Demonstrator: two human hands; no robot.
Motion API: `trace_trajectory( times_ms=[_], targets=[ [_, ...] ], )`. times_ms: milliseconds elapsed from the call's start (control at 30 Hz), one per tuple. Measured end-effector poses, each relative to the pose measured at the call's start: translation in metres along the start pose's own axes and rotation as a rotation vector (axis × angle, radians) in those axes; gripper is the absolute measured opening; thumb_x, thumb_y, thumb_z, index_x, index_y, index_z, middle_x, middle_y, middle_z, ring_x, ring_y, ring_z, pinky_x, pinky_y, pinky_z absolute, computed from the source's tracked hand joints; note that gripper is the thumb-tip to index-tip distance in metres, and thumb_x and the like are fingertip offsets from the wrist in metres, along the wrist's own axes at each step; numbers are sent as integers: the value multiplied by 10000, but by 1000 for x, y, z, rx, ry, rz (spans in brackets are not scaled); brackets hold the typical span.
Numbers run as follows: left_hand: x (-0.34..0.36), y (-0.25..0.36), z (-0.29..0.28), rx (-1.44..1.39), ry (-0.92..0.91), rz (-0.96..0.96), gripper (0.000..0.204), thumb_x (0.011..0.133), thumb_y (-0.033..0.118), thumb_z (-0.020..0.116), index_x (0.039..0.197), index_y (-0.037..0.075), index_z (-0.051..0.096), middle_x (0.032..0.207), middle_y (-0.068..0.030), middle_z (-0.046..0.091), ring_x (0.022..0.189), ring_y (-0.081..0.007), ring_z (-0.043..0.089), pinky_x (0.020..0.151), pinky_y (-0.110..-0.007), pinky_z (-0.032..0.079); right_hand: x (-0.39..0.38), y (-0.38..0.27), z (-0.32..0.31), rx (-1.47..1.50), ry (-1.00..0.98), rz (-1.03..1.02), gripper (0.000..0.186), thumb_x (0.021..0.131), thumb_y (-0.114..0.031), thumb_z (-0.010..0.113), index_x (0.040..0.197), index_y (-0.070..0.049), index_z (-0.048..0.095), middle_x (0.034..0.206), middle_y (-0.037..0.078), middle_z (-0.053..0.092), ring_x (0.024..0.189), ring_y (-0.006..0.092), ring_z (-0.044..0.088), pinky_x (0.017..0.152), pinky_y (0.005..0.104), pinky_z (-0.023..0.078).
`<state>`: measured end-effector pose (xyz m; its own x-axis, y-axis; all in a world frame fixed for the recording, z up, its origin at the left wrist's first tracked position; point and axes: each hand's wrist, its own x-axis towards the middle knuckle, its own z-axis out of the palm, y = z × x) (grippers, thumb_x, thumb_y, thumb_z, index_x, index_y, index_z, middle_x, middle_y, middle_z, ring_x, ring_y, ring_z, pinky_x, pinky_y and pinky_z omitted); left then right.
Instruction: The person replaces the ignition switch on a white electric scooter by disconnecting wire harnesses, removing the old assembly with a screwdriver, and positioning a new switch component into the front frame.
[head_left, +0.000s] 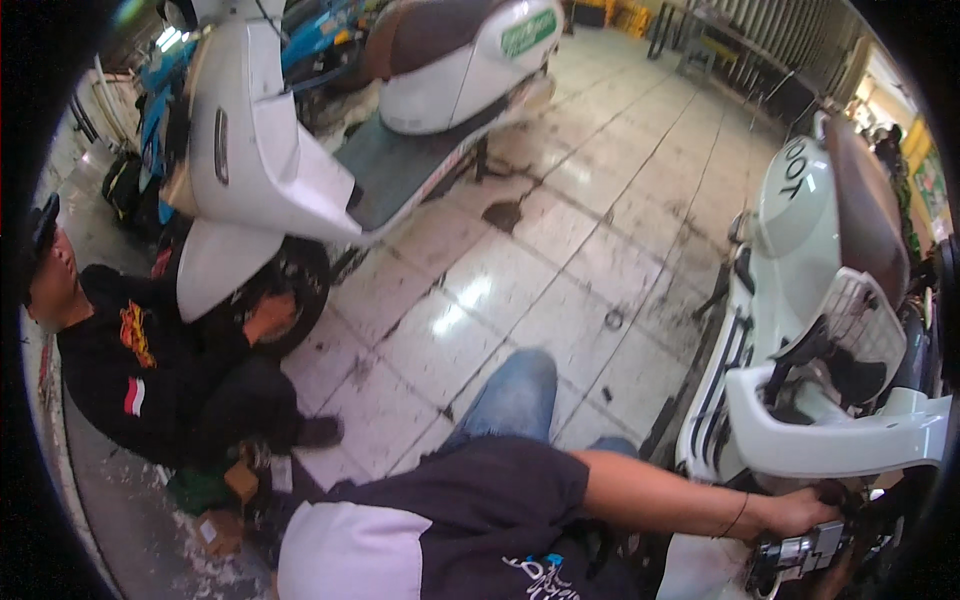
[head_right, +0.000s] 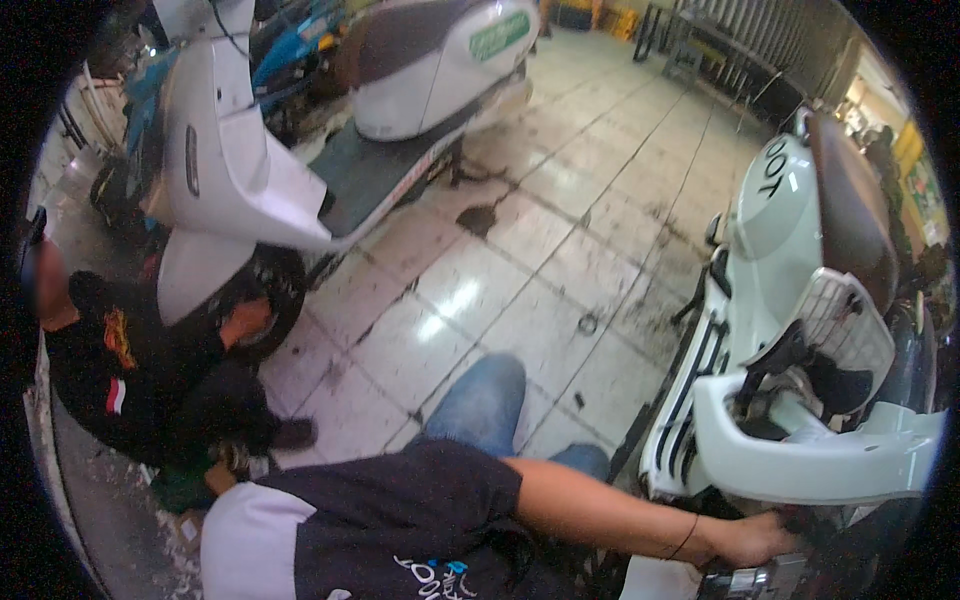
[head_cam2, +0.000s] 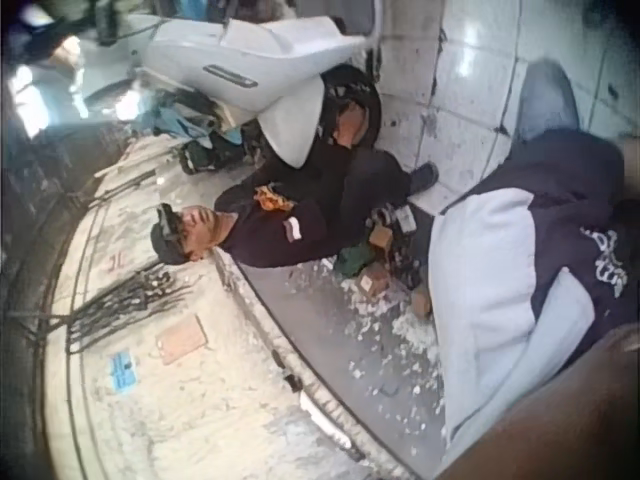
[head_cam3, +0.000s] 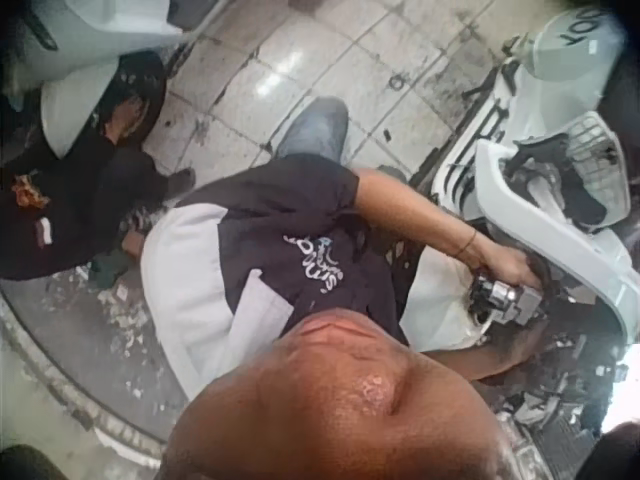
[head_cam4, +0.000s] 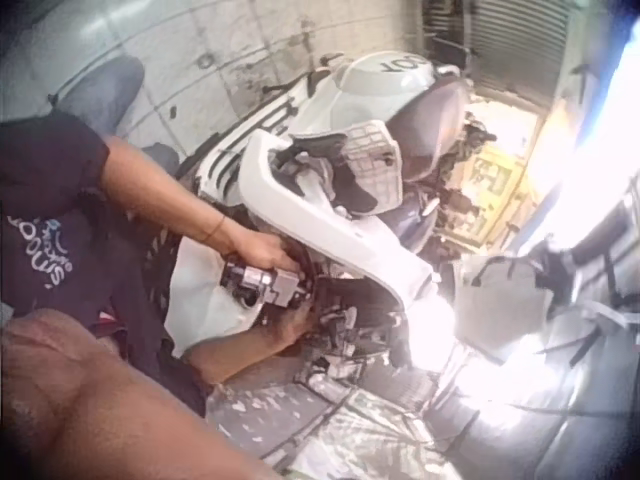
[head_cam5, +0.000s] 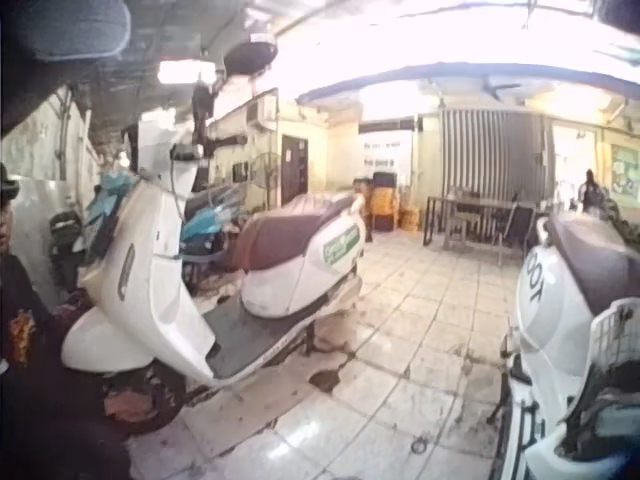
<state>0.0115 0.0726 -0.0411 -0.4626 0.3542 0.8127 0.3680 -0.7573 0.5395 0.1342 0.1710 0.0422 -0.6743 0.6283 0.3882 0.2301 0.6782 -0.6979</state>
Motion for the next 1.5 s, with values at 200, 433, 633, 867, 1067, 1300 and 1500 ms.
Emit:
trace_trajectory(
  times_ms=[200,433,633,867,1067,1300,1500],
  targets=[
    [4,14,-11,-59,-58,-176,326,788,26,492,1092,1,605,1036,-243,610,1003,-386,571,898,-430,446,1,12,-9,0,-91,3,327,926,-165,512,1156,64,554,1172,158,581,1049,288,540,932,350,418],
    [7,0,-9,-334,-100,-549,306,875,115,471,1143,20,586,1131,-217,588,1057,-344,550,924,-394,428,10,50,-18,73,-227,-112,394,910,-201,515,1239,16,508,1241,172,546,1060,286,535,947,355,398],
    [13,11,-20,-208,-205,-530,329,941,260,458,1157,45,583,1191,-158,562,1069,-262,507,955,-347,377,18,61,-19,-283,-153,-387,381,914,-217,522,1201,33,520,1109,116,584,986,247,537,886,346,429],
    [21,40,-27,-508,-22,-826,383,936,308,474,1191,33,554,1144,-157,582,1001,-218,528,905,-352,404,4,4,6,457,-44,415,415,943,-279,455,1190,46,530,1102,131,593,999,231,551,912,344,409],
    [24,36,4,-209,-221,-625,369,893,214,483,1180,-7,553,1168,-200,575,1044,-246,539,932,-370,405,2,46,-16,394,-292,-100,515,923,-365,469,1269,15,485,1260,139,508,1162,251,465,1010,353,316],
    [12,-95,34,217,-6,109,296,847,171,531,1062,-19,604,1060,-182,602,962,-292,551,860,-370,419,0,-70,13,315,-247,269,558,898,-394,494,1326,-38,448,1351,96,436,1259,235,366,1036,368,267],
    [20,29,-11,-142,-87,-650,301,837,183,548,1046,-23,614,1077,-178,618,980,-263,554,859,-362,431,24,-42,8,418,-300,482,549,879,-382,531,1322,-65,456,1368,81,417,1296,213,310,1048,375,241]
  ],
)
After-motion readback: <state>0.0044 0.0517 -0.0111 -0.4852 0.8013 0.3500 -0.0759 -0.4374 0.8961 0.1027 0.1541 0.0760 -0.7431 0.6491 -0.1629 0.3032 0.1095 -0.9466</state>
